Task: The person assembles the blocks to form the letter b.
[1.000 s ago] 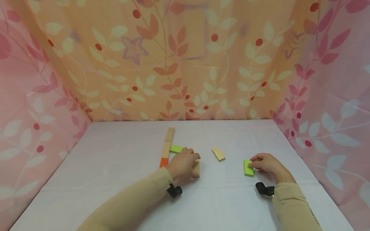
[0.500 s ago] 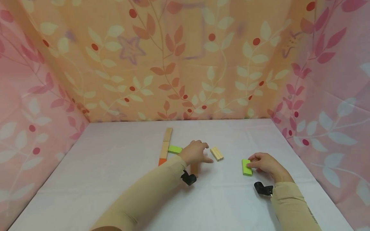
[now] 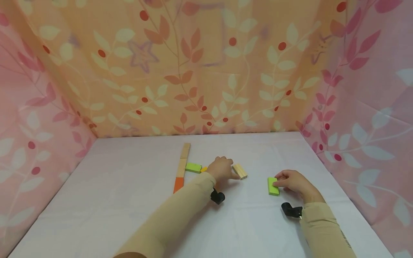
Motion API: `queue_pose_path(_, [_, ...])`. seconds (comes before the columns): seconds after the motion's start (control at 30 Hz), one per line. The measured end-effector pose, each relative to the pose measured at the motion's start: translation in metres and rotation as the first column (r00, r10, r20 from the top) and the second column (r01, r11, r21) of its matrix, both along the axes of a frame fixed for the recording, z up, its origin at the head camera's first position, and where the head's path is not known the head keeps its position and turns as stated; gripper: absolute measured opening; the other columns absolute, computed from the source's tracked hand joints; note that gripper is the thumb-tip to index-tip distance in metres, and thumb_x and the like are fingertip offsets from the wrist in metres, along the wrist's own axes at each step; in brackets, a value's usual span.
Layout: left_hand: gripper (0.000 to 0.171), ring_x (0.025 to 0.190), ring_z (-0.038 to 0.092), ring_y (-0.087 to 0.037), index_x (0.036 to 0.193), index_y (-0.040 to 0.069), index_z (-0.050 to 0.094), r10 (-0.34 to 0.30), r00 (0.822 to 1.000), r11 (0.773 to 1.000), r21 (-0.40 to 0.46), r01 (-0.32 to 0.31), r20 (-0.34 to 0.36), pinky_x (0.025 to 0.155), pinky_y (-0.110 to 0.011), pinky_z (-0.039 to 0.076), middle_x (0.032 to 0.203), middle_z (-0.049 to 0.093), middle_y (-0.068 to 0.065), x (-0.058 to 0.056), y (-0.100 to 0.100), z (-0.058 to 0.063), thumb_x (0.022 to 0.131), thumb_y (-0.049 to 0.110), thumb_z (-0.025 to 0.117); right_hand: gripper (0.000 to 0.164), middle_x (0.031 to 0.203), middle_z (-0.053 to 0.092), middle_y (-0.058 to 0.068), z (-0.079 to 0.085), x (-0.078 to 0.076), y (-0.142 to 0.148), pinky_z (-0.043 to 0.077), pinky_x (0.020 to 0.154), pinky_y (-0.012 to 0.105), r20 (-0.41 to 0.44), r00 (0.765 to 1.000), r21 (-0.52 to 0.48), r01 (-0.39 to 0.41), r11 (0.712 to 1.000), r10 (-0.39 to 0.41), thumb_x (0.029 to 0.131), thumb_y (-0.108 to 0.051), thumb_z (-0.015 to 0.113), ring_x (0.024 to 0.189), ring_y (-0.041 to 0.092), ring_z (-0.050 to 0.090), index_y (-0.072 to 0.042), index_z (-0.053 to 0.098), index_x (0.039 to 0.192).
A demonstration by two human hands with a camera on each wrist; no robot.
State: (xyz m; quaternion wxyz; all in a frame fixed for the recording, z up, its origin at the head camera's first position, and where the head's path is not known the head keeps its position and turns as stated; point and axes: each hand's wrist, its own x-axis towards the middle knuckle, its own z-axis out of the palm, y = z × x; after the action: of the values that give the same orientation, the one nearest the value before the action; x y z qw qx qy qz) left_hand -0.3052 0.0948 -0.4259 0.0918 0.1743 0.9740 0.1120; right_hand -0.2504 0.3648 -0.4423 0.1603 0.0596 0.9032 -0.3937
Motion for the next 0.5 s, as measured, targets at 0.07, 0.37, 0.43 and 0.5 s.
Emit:
queue_pose_path(0.07, [0.064,0.094,0.048,-0.018,0.114,0.019,0.061,0.002,1.000,1.000,-0.002,-0.002,0.007,0.075,-0.034,0.046,0.104,0.058,0.000,-0.001,0.002,-0.001,0.067,0.061,0.069,0.051,0.085,0.055,0.004,0.000,0.000,0.000,0.045,0.067,0.029,-0.005,1.000,0.008,-0.007,1.000,0.007,0.075,-0.031,0.074,0.079,0.019,0.050,0.002,0.057,0.110])
queue_pose_path(0.37, [0.064,0.088,0.047,-0.016,0.112,0.020,0.062,-0.002,1.000,1.000,-0.023,0.002,0.011,0.068,-0.029,0.044,0.095,0.057,0.002,-0.004,0.009,-0.006,0.065,0.062,0.070,0.044,0.078,0.048,0.005,0.001,0.000,-0.011,0.040,0.058,0.029,-0.071,0.995,0.098,-0.063,0.993,0.070,0.071,-0.026,0.078,0.070,0.018,0.045,0.000,0.057,0.099])
queue_pose_path(0.43, [0.064,0.088,0.047,-0.016,0.112,0.020,0.062,-0.004,1.000,1.000,-0.029,0.004,0.011,0.068,-0.029,0.045,0.094,0.057,0.002,-0.003,0.009,-0.004,0.065,0.062,0.070,0.041,0.078,0.049,0.005,0.004,0.002,-0.014,0.040,0.058,0.029,-0.086,0.993,0.114,-0.073,0.991,0.083,0.070,-0.024,0.078,0.069,0.018,0.046,0.000,0.056,0.095])
queue_pose_path(0.5, [0.064,0.088,0.047,-0.017,0.112,0.019,0.061,-0.003,1.000,0.999,-0.034,0.004,0.009,0.069,-0.030,0.045,0.096,0.057,0.001,-0.001,0.009,-0.003,0.065,0.062,0.070,0.041,0.078,0.049,0.005,0.005,0.002,-0.016,0.040,0.057,0.030,-0.094,0.991,0.140,-0.080,0.987,0.094,0.069,-0.025,0.079,0.068,0.018,0.046,-0.001,0.055,0.092])
